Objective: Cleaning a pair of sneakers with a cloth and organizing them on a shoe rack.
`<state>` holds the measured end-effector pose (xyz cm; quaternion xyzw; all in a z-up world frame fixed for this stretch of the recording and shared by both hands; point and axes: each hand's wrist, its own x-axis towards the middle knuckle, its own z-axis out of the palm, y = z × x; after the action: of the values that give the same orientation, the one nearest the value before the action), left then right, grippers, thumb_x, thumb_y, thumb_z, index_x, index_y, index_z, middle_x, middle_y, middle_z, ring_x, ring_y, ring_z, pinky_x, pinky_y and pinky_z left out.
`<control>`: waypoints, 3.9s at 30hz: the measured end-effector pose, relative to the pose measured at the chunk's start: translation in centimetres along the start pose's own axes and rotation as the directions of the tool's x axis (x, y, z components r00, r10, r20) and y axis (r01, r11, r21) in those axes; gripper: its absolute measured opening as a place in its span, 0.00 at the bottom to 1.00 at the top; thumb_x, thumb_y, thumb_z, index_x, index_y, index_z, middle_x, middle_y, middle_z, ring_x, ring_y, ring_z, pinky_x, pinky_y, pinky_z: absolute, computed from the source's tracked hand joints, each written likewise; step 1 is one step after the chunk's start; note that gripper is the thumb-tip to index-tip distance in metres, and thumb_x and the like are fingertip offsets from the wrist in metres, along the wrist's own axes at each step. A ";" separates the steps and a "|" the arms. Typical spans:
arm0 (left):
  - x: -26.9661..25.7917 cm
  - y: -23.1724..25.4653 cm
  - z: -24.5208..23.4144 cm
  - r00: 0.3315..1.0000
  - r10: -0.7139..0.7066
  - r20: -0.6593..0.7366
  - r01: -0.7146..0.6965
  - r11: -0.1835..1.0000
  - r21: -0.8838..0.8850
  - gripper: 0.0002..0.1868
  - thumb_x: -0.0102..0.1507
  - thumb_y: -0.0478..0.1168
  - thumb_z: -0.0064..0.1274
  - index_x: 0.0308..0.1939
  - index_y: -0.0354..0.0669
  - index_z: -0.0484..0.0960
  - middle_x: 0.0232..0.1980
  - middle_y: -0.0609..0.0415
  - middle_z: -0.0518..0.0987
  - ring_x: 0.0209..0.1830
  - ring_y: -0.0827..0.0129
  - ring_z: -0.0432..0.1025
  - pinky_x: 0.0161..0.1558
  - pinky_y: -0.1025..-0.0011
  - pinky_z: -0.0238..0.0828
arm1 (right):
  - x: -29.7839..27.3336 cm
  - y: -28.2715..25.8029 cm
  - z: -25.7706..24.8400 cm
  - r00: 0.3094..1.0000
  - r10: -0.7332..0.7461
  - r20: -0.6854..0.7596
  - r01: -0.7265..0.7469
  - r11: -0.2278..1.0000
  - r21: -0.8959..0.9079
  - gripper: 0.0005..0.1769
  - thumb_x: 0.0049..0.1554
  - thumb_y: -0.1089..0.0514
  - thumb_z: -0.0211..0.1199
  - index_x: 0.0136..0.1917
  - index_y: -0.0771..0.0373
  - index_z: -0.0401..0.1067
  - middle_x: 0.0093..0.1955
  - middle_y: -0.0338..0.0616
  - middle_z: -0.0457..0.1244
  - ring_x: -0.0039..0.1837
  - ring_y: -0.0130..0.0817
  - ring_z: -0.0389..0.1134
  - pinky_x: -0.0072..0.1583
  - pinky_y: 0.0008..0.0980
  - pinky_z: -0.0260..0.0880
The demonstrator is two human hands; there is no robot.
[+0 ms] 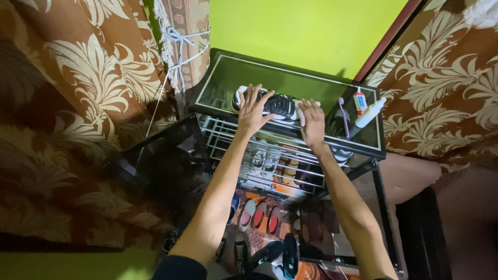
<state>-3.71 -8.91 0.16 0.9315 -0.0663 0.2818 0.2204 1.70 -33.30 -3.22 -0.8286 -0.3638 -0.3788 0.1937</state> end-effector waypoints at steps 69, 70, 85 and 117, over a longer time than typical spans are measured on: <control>0.7 4.7 8.6 0.727 -0.645 -0.234 0.544 0.750 -0.376 0.45 0.59 0.46 0.62 0.77 0.60 0.56 0.68 0.45 0.55 0.64 0.39 0.53 0.52 0.35 0.67 | -2.9 -0.6 -4.0 0.955 0.236 0.179 -0.199 0.959 -0.203 0.24 0.38 0.60 0.66 0.50 0.61 0.66 0.50 0.49 0.61 0.58 0.50 0.61 0.59 0.43 0.63; 0.9 3.9 9.4 0.728 -0.645 -0.234 0.544 0.750 -0.376 0.45 0.59 0.46 0.62 0.77 0.60 0.56 0.68 0.45 0.55 0.64 0.39 0.53 0.52 0.35 0.67 | -3.2 -0.2 -3.6 0.955 0.236 0.178 -0.199 0.959 -0.204 0.24 0.38 0.60 0.66 0.50 0.61 0.66 0.50 0.49 0.61 0.58 0.50 0.61 0.59 0.43 0.63; 0.9 1.4 6.1 0.881 -0.457 -0.123 0.453 0.889 -0.058 0.22 0.70 0.46 0.48 0.67 0.56 0.62 0.64 0.49 0.63 0.64 0.15 0.58 0.61 0.21 0.52 | -3.3 -0.3 -3.4 0.957 0.248 0.152 -0.212 0.953 -0.216 0.29 0.39 0.62 0.68 0.56 0.63 0.68 0.54 0.52 0.64 0.62 0.51 0.63 0.62 0.42 0.63; 6.5 -4.8 3.4 0.970 -0.165 0.178 0.218 0.916 -0.338 0.14 0.70 0.37 0.49 0.58 0.56 0.67 0.66 0.37 0.54 0.52 0.25 0.73 0.53 0.38 0.75 | -6.7 4.4 0.6 0.963 0.131 0.235 -0.078 0.972 -0.220 0.22 0.41 0.47 0.62 0.50 0.51 0.70 0.52 0.40 0.65 0.61 0.45 0.60 0.60 0.42 0.61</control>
<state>4.54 -6.13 -0.58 0.8964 -0.0403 0.1734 0.4059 2.30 -38.90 -9.01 -0.9032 -0.2988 -0.2978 0.0786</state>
